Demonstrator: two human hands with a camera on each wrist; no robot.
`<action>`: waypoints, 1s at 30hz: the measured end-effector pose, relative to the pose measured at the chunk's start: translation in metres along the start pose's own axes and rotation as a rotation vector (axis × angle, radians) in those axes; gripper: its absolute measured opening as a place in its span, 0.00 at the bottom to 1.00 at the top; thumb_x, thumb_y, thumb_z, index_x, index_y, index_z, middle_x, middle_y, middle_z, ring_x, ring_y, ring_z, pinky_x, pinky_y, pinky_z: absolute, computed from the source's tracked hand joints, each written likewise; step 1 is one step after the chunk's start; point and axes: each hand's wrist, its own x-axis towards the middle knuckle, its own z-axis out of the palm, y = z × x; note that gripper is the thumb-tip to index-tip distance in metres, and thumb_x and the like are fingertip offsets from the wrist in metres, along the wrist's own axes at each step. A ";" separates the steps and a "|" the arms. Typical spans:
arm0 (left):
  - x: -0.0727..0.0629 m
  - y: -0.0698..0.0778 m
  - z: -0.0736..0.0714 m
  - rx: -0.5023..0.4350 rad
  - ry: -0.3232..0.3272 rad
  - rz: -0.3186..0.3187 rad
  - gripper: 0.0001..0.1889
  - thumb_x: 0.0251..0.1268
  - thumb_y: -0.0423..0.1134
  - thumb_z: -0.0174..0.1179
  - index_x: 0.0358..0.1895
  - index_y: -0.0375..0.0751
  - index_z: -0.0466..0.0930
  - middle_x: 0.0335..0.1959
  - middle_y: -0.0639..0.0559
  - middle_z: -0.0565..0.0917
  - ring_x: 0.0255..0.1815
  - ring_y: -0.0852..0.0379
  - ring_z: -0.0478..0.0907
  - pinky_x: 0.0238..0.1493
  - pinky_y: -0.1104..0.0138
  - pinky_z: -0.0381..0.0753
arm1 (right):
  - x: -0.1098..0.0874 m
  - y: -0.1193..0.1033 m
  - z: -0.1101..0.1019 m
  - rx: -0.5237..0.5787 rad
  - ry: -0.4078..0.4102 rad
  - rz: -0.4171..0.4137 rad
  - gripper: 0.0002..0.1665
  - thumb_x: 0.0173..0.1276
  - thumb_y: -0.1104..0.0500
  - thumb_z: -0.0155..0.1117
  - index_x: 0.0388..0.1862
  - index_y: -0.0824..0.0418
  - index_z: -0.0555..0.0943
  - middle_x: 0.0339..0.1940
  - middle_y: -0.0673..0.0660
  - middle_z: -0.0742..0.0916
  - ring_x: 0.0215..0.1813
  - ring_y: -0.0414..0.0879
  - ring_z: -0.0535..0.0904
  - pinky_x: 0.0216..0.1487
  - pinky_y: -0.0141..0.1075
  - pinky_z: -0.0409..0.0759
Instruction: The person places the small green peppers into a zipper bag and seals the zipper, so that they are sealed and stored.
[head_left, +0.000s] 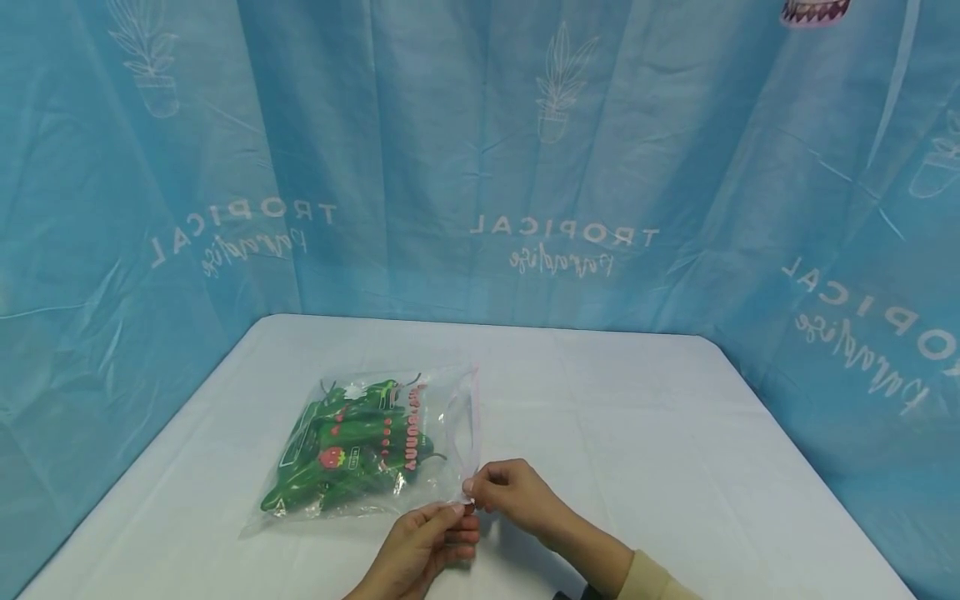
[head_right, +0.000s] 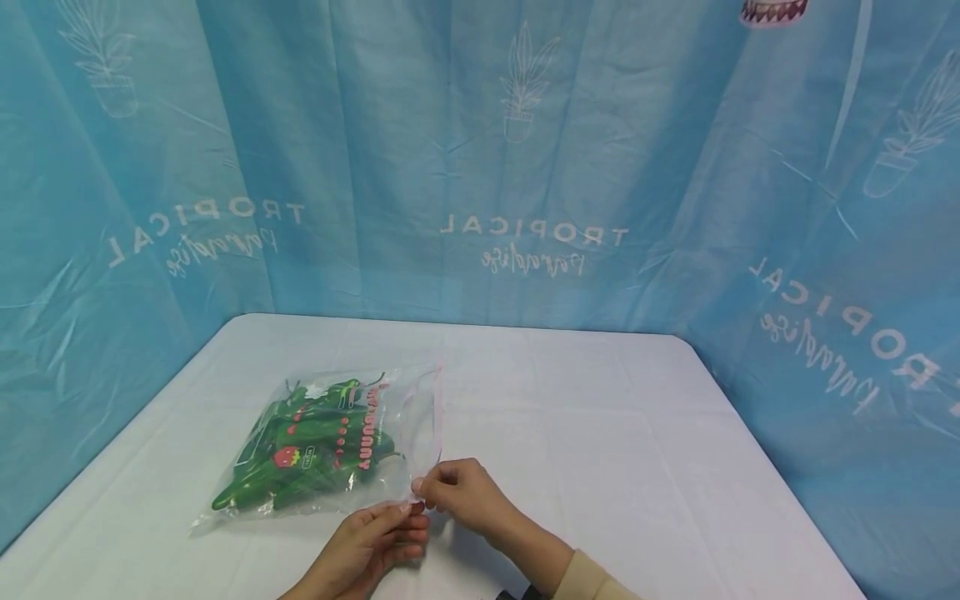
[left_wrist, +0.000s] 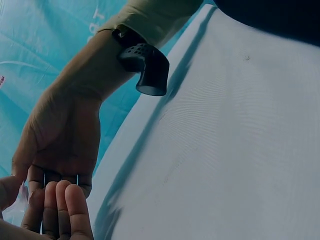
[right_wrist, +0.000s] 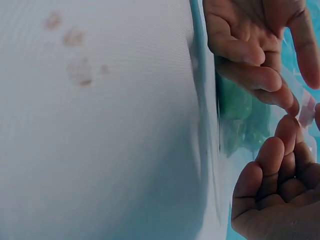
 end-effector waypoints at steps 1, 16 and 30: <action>0.000 0.000 0.001 0.001 0.002 0.002 0.16 0.67 0.43 0.54 0.47 0.33 0.78 0.33 0.56 0.85 0.38 0.63 0.83 0.42 0.70 0.82 | 0.000 0.000 0.000 0.007 -0.001 0.000 0.16 0.62 0.52 0.62 0.30 0.66 0.83 0.23 0.48 0.82 0.30 0.41 0.75 0.33 0.34 0.74; 0.003 0.000 0.007 0.049 0.067 0.032 0.11 0.66 0.41 0.55 0.38 0.38 0.83 0.26 0.59 0.85 0.31 0.66 0.81 0.37 0.72 0.81 | 0.000 0.003 0.006 0.060 -0.015 -0.015 0.16 0.61 0.55 0.61 0.29 0.71 0.80 0.22 0.47 0.79 0.29 0.39 0.73 0.32 0.30 0.72; 0.006 0.002 0.014 0.132 0.277 0.086 0.10 0.62 0.39 0.56 0.28 0.40 0.82 0.18 0.61 0.80 0.22 0.66 0.76 0.28 0.73 0.74 | 0.007 -0.004 0.015 0.068 0.066 0.030 0.17 0.58 0.58 0.61 0.27 0.75 0.77 0.15 0.46 0.73 0.20 0.39 0.64 0.20 0.29 0.60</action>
